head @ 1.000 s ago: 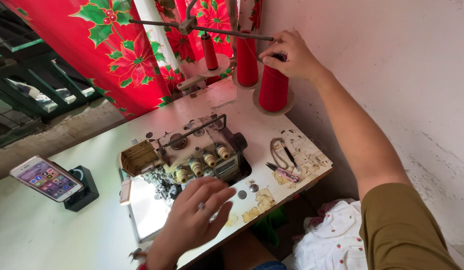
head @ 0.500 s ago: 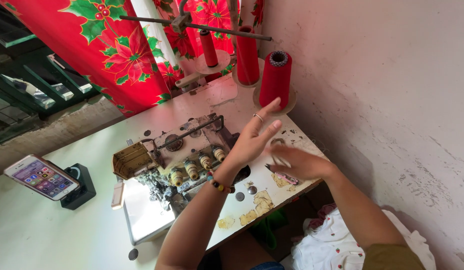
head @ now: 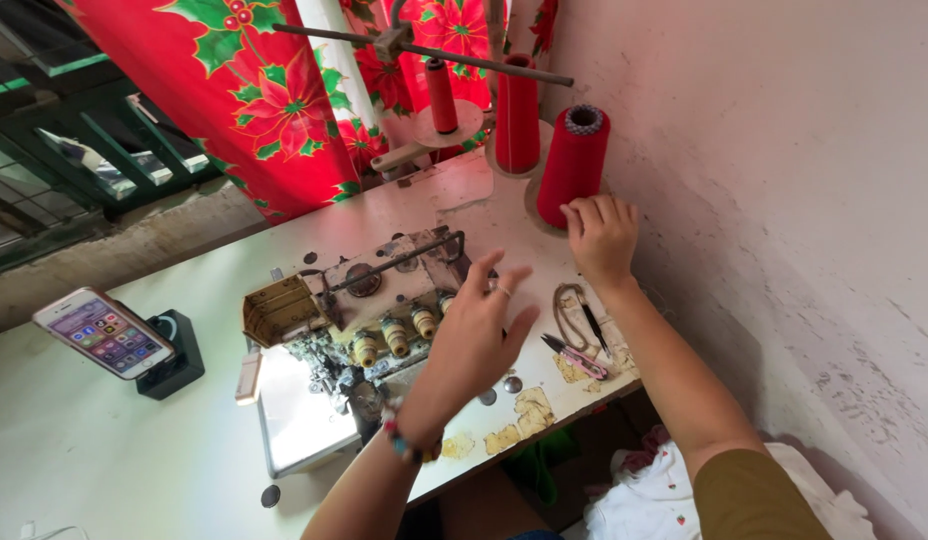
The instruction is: The person threads a multi-needle industrial sewing machine, pulling red thread through guide loops and needles by hand and using a tool to assist with precision placement.
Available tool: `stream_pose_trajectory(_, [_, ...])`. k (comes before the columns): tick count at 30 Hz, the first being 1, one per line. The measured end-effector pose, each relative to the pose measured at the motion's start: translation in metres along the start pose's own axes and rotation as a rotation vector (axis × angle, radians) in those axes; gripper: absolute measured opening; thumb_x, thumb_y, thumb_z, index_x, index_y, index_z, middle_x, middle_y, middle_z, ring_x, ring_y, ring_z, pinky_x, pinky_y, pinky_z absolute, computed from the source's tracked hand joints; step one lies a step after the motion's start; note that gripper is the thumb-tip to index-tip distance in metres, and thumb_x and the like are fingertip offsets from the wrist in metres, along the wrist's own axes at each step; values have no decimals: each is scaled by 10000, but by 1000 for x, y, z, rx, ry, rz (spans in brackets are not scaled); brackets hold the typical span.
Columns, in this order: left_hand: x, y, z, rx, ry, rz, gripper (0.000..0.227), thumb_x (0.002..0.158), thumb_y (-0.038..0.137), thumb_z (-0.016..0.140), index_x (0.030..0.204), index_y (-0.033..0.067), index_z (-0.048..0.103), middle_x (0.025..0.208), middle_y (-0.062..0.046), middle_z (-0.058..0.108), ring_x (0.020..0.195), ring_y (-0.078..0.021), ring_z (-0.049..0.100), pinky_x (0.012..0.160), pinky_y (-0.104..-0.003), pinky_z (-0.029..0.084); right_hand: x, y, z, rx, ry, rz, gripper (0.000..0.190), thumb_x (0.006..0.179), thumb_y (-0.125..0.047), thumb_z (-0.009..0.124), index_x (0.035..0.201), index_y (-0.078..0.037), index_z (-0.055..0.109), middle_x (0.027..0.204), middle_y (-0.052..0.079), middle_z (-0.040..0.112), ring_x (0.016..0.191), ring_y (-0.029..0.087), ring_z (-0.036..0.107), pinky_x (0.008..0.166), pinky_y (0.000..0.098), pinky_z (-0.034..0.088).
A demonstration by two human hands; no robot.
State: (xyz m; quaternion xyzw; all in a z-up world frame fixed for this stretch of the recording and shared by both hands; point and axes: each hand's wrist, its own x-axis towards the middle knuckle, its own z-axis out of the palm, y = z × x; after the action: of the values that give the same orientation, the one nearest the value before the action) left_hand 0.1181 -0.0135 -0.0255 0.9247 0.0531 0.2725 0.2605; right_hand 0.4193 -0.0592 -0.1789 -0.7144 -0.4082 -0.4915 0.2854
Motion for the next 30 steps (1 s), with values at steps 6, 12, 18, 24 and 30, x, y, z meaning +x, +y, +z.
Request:
stream_pose_trajectory(6, [-23, 40, -101, 416, 380, 212, 229, 914, 186, 818, 1102, 105, 714, 1185, -130, 647, 1056, -307, 651, 896, -493, 508, 93, 5, -59, 327, -69, -37, 242, 1111, -239, 638, 922, -91, 670, 869, 53, 644, 853, 248, 569, 836, 397, 443])
stream_pose_trajectory(12, [42, 65, -178, 354, 520, 421, 215, 1067, 132, 751, 1201, -7, 657, 1162, -213, 614, 1089, -353, 609, 951, -496, 465, 200, 22, -70, 402, -117, -159, 197, 1095, -31, 745, 925, -29, 645, 905, 85, 609, 892, 287, 515, 746, 396, 428])
stream_pose_trajectory(18, [182, 41, -160, 13, 266, 464, 355, 1063, 117, 621, 1380, 44, 478, 1249, -139, 649, 1047, -320, 585, 896, -419, 467, 276, 23, -101, 522, -169, -32, 235, 1148, -28, 781, 987, -68, 615, 986, 45, 616, 976, 234, 543, 779, 378, 407])
stream_pose_trajectory(24, [303, 0, -89, -557, -88, 207, 627, 930, 246, 672, 1441, 58, 361, 1438, -237, 599, 1405, -299, 559, 1105, -375, 494, 311, 22, -127, 754, -231, 178, 228, 1145, -281, 681, 1017, -101, 623, 1019, 32, 611, 958, 159, 498, 880, 295, 393])
stream_pose_trajectory(30, [327, 16, -69, -1033, -471, -119, 182, 1021, 272, 573, 1099, 108, 561, 736, 57, 385, 589, -72, 379, 575, -246, 435, 323, 31, -118, 718, -220, 336, 173, 1138, -150, 676, 984, -102, 614, 917, 1, 600, 801, 106, 471, 732, 248, 383])
